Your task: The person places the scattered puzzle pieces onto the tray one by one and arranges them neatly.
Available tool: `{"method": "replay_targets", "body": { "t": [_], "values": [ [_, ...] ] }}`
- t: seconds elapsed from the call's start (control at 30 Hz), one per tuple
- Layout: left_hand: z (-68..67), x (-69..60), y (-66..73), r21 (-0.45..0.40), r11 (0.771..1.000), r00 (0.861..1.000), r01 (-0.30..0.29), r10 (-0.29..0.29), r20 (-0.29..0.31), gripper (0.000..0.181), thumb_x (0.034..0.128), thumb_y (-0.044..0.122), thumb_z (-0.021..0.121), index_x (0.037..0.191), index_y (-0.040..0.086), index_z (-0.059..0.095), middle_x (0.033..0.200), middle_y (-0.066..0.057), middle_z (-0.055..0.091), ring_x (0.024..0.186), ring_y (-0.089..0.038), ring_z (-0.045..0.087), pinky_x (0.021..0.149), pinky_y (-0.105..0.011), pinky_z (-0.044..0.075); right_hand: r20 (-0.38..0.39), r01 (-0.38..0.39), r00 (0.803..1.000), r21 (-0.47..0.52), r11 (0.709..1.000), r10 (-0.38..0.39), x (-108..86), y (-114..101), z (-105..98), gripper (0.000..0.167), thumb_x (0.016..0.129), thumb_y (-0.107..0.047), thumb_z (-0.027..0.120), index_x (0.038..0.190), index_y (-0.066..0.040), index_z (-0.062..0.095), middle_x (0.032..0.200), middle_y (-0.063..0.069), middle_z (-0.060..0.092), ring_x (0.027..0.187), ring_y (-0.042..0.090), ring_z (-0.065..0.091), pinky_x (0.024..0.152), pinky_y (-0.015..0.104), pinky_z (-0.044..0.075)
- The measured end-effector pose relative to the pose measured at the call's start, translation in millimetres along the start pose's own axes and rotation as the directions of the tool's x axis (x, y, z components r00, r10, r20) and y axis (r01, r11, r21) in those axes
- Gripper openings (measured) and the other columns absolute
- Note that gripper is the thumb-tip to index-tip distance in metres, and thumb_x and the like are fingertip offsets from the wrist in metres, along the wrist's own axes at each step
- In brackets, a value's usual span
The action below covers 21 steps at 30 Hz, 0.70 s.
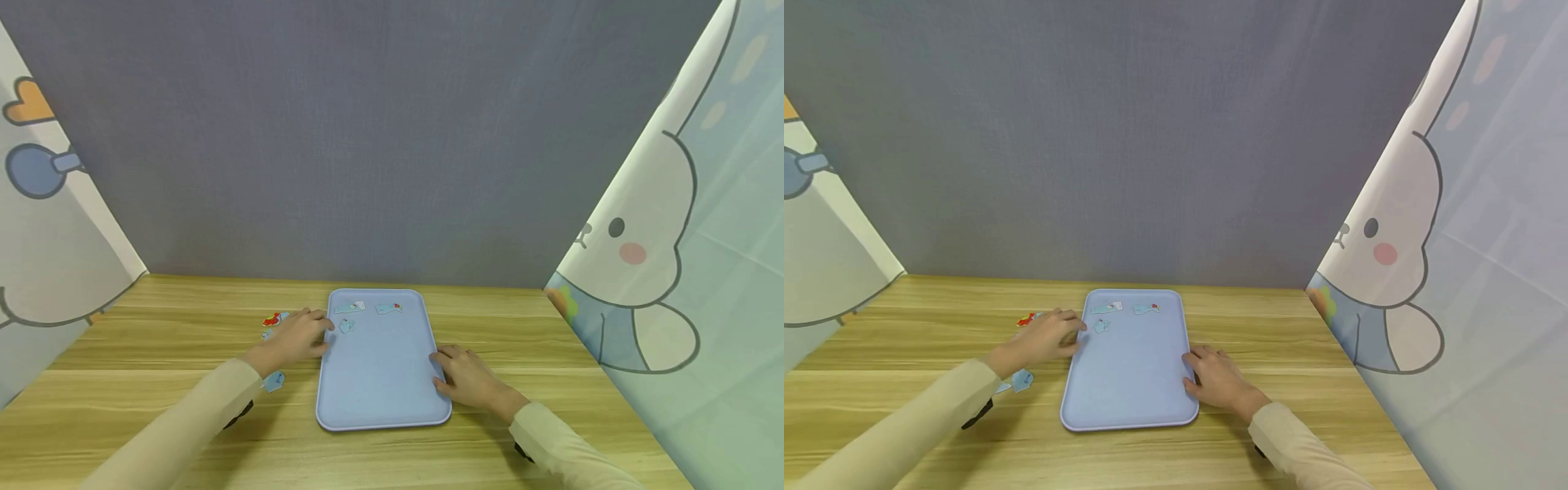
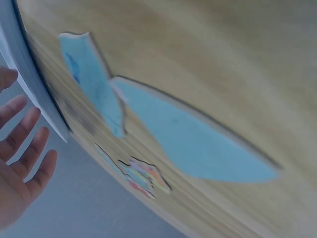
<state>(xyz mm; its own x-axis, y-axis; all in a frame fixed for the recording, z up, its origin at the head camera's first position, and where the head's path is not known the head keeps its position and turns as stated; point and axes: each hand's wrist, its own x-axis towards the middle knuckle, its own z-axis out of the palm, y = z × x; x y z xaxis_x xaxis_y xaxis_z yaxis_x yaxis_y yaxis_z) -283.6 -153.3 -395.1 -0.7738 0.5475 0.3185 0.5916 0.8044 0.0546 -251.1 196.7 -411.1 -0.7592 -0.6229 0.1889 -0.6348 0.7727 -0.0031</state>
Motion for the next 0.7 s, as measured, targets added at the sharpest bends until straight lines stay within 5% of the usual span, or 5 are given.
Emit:
{"method": "replay_targets", "body": {
  "t": [0.3, 0.53, 0.7],
  "values": [
    [-6.9, -22.8, -6.6, -0.032, 0.999, 0.999, -0.034, 0.033, -0.039, 0.028, 0.0747, 0.020, 0.073, 0.099, 0.007, 0.066, 0.094, -0.007, 0.064, 0.085, -0.023, 0.061, 0.078, -0.040, 0.051, -0.036, 0.027, 0.999, -0.011, 1.000, -0.027, -0.7, 1, 1, 0.041, 0.083, -0.031, 0.063, 0.114, -0.004, 0.060, 0.117, 0.015, 0.059, 0.109, 0.029, 0.056, 0.085, 0.046, 0.049],
    [-9.3, -37.7, -12.9, -0.025, 1.000, 1.000, -0.013, 0.013, 0.001, 0.030, 0.0752, 0.022, 0.073, 0.101, 0.009, 0.065, 0.097, -0.003, 0.063, 0.084, -0.023, 0.058, 0.070, -0.035, 0.052, -0.029, 0.016, 0.999, -0.004, 1.000, -0.016, -1.1, 1, 0, 0.042, 0.084, -0.032, 0.061, 0.115, -0.005, 0.060, 0.118, 0.015, 0.059, 0.111, 0.029, 0.055, 0.087, 0.046, 0.048],
    [-10.5, -46.1, -13.2, -0.022, 0.999, 1.000, -0.027, 0.027, 0.002, 0.030, 0.0759, 0.023, 0.072, 0.101, 0.009, 0.065, 0.098, -0.003, 0.063, 0.088, -0.024, 0.059, 0.076, -0.041, 0.051, -0.028, 0.017, 0.999, -0.011, 1.000, -0.017, -0.7, 1, 1, 0.042, 0.083, -0.032, 0.061, 0.115, -0.005, 0.060, 0.118, 0.015, 0.059, 0.111, 0.028, 0.055, 0.087, 0.046, 0.048]
  ]
}}
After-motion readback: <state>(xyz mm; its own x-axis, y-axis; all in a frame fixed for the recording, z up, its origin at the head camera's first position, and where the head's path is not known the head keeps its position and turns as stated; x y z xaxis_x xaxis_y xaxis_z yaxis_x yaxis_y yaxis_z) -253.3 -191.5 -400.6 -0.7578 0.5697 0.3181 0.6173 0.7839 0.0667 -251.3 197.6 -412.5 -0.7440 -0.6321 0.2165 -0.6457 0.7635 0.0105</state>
